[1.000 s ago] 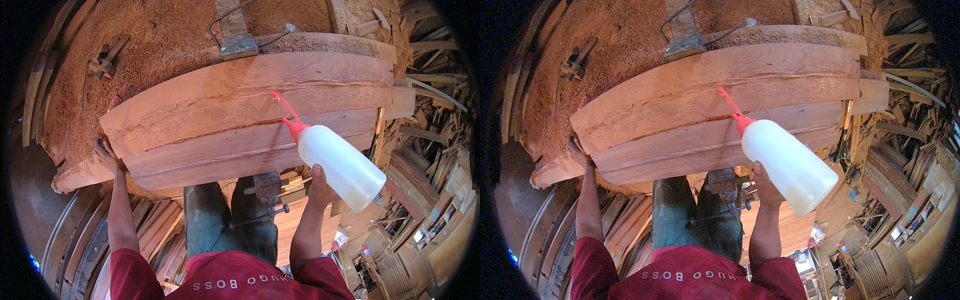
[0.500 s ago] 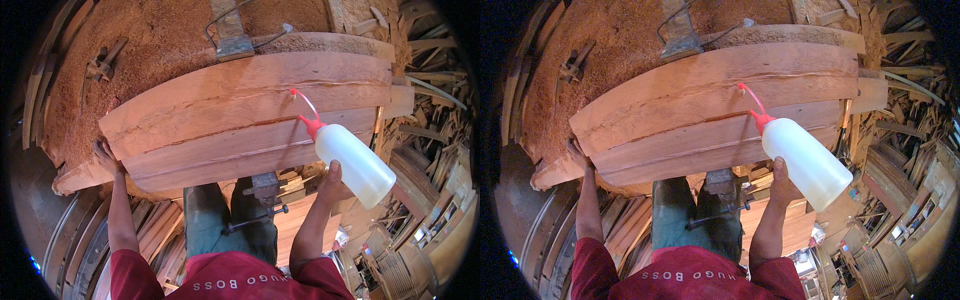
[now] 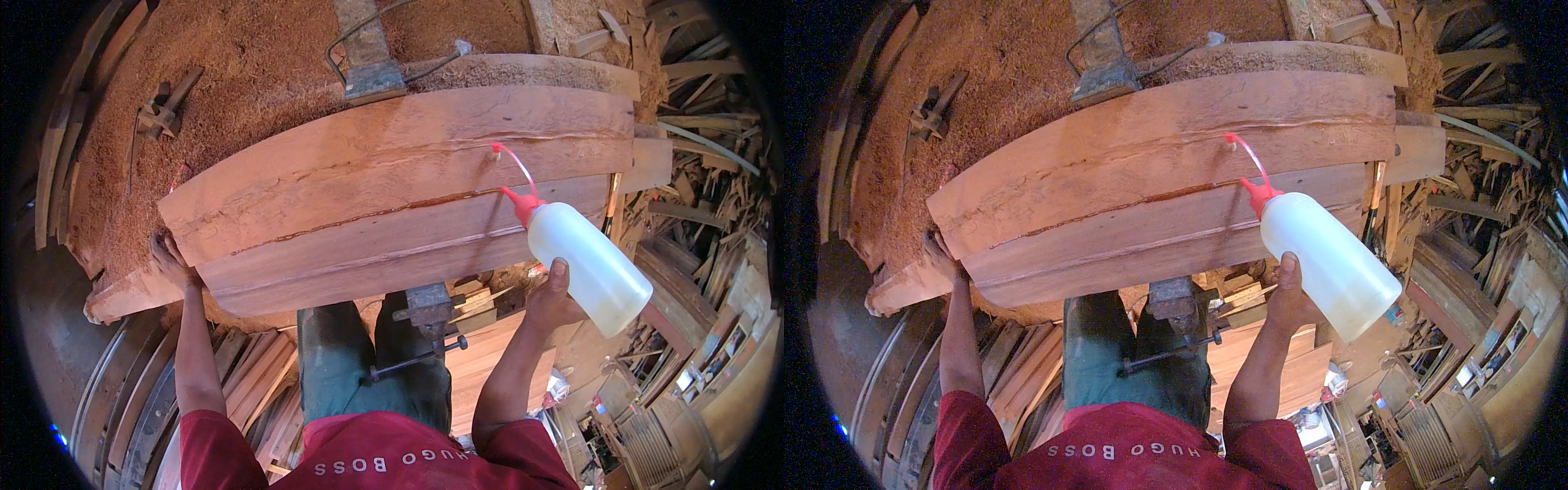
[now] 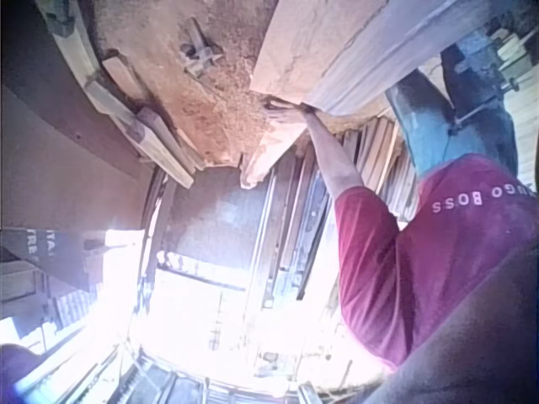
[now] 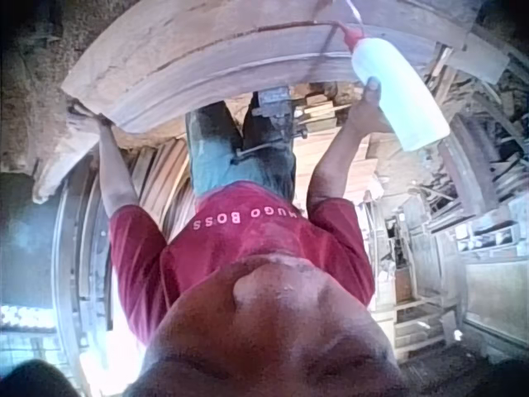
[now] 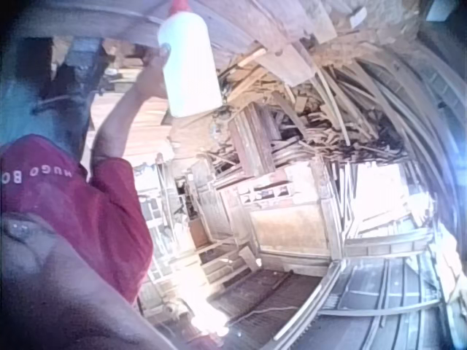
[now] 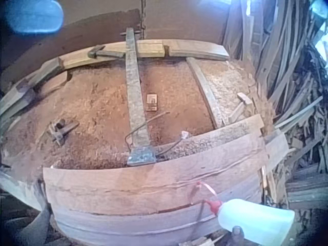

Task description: The person applies glue to the edges of wooden boards, fits them together, and hammers them into a wooden frame on the floor.

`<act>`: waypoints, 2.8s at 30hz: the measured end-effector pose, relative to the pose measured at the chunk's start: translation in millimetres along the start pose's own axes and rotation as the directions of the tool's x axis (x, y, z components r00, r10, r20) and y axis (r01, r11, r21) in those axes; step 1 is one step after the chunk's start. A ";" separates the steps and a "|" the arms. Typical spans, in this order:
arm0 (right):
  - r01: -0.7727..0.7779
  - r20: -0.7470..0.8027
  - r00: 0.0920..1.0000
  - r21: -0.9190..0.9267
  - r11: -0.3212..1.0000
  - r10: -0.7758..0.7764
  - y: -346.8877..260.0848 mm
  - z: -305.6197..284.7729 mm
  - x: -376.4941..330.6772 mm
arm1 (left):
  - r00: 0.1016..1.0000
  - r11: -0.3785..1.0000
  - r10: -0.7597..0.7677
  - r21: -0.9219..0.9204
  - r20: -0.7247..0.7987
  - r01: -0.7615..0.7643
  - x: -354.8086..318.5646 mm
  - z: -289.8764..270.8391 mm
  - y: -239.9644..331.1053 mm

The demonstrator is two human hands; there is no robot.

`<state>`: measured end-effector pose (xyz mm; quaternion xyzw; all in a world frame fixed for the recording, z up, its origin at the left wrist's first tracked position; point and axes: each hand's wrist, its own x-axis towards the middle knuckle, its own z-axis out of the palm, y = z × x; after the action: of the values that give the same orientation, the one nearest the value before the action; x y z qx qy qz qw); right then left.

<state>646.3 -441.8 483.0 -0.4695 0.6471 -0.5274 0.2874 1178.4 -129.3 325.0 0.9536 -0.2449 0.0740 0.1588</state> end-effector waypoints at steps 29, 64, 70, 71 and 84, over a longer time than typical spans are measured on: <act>0.171 -0.147 0.973 -0.051 0.984 -0.177 5.9 -4.3 40.0 | 1.000 0.999 0.020 0.031 0.008 -0.020 0.4 1.9 -11.9; 0.323 -0.263 0.907 -0.068 0.944 -0.330 24.7 -19.6 86.7 | 0.995 0.995 0.098 0.030 -0.033 -0.097 1.4 5.8 -25.2; 0.333 -0.309 0.887 -0.084 0.939 -0.343 19.1 -14.5 90.8 | 0.998 0.995 0.064 -0.076 -0.012 -0.065 2.4 2.2 -5.4; 0.330 -0.311 0.888 -0.079 0.940 -0.338 17.6 -13.1 91.3 | 0.997 0.997 0.070 -0.038 -0.010 -0.071 2.4 2.5 -9.9; 0.329 -0.311 0.888 -0.082 0.941 -0.337 21.1 -17.9 108.3 | 0.997 0.997 0.070 0.025 0.010 -0.070 2.8 3.5 -17.2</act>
<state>581.7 -533.0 481.3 -0.4853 0.6022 -0.6292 0.0774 1189.5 -117.5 317.7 0.9466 -0.2781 0.0785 0.1429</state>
